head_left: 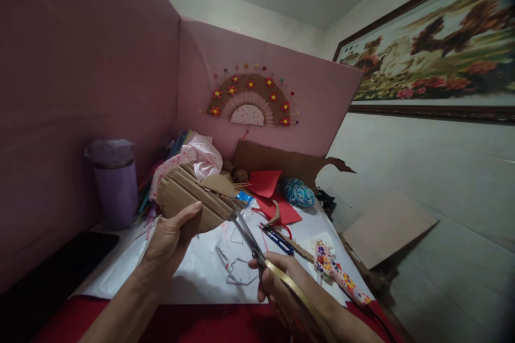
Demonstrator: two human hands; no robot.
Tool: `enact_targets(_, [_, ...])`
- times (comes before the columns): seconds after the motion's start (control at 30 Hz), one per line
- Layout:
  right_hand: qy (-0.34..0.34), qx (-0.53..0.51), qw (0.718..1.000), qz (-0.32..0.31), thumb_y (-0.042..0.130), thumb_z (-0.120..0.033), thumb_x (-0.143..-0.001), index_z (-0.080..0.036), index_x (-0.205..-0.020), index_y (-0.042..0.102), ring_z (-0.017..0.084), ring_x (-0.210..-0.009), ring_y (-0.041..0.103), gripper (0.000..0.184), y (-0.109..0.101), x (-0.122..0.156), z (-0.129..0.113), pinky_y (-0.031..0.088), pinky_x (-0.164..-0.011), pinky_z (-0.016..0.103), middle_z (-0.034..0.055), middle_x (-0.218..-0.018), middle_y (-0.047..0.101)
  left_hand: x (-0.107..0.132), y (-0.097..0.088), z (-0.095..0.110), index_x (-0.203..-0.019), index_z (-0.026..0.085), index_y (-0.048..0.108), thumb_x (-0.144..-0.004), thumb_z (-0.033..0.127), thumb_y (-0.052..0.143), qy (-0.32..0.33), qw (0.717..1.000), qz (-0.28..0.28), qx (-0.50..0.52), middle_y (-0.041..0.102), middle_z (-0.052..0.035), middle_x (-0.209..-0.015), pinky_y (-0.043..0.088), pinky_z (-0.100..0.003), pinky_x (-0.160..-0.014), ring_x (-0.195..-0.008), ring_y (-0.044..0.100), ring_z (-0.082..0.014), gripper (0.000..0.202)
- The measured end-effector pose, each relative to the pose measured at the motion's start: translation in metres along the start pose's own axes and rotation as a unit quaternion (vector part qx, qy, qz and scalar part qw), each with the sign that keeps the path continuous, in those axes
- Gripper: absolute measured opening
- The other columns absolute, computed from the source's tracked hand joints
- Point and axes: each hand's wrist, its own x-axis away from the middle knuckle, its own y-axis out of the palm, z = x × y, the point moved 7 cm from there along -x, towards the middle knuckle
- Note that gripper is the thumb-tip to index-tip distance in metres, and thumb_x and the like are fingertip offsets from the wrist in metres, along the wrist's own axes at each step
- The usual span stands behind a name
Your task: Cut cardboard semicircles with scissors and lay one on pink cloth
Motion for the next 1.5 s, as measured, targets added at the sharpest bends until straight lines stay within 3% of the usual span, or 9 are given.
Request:
enact_targets(0.1, [0.001,0.051,0.998,-0.034,0.056,-0.078,-0.066,-0.014,-0.076,0.063,0.006,-0.042,0.036,0.065,0.004,-0.006,-0.005,0.024,-0.038,0.017,-0.002,-0.056,0.052,0.003,0.003,-0.003,-0.083,0.013,0.071,-0.064,0.0,0.07,-0.013,1.0,-0.01,-0.009,0.075,-0.0044,-0.077,0.059,-0.022,-0.057,-0.064,0.069,-0.0156,0.023])
enact_targets(0.2, [-0.001,0.071,0.997,-0.037,0.058,-0.074,-0.067,-0.016,-0.067,0.058,0.007,-0.043,0.038,0.058,0.003,-0.013,-0.006,0.026,-0.039,0.017,-0.0037,-0.052,0.048,0.005,0.005,-0.008,-0.078,0.011,0.07,-0.064,0.0,0.07,-0.043,0.999,-0.017,-0.018,0.075,-0.0055,-0.074,0.059,-0.022,-0.053,-0.059,0.068,-0.0157,0.019])
enact_targets(0.4, [-0.019,0.096,0.994,-0.04,0.059,-0.074,-0.066,-0.018,-0.07,0.057,0.008,-0.045,0.036,0.057,0.004,-0.019,-0.006,0.024,-0.041,0.019,-0.0045,-0.055,0.046,0.006,0.004,-0.011,-0.081,0.011,0.071,-0.064,0.002,0.07,-0.059,0.998,-0.018,-0.031,0.075,-0.0069,-0.075,0.059,-0.025,-0.053,-0.06,0.069,-0.0178,0.02])
enact_targets(0.6, [-0.051,0.111,0.988,-0.09,0.052,-0.083,-0.063,-0.018,-0.078,0.054,0.01,-0.052,0.029,0.066,0.012,-0.021,-0.016,0.019,-0.044,0.022,-0.0051,-0.06,0.038,0.006,0.003,-0.01,-0.081,0.012,0.071,-0.062,0.002,0.071,-0.062,0.997,-0.015,-0.034,0.075,-0.0064,-0.074,0.058,-0.023,-0.051,-0.057,0.068,-0.0168,0.022])
enact_targets(0.83, [-0.053,0.111,0.988,-0.091,0.053,-0.082,-0.064,-0.018,-0.077,0.052,0.011,-0.056,0.027,0.065,0.016,-0.02,-0.024,0.02,-0.049,0.024,-0.0045,-0.063,0.036,0.005,0.002,-0.011,-0.08,0.011,0.071,-0.064,0.003,0.069,-0.071,0.997,-0.014,-0.036,0.075,-0.0076,-0.074,0.059,-0.023,-0.057,-0.059,0.069,-0.0167,0.018])
enact_targets(1.5, [-0.06,0.128,0.986,-0.091,0.053,-0.079,-0.067,-0.02,-0.074,0.045,0.01,-0.055,0.024,0.06,0.018,-0.027,-0.019,0.017,-0.047,0.025,-0.0062,-0.061,0.032,0.003,0.003,-0.003,-0.085,0.012,0.071,-0.057,0.004,0.075,-0.033,0.998,-0.016,-0.056,0.074,-0.0052,-0.075,0.058,-0.023,-0.055,-0.061,0.068,-0.016,0.03])
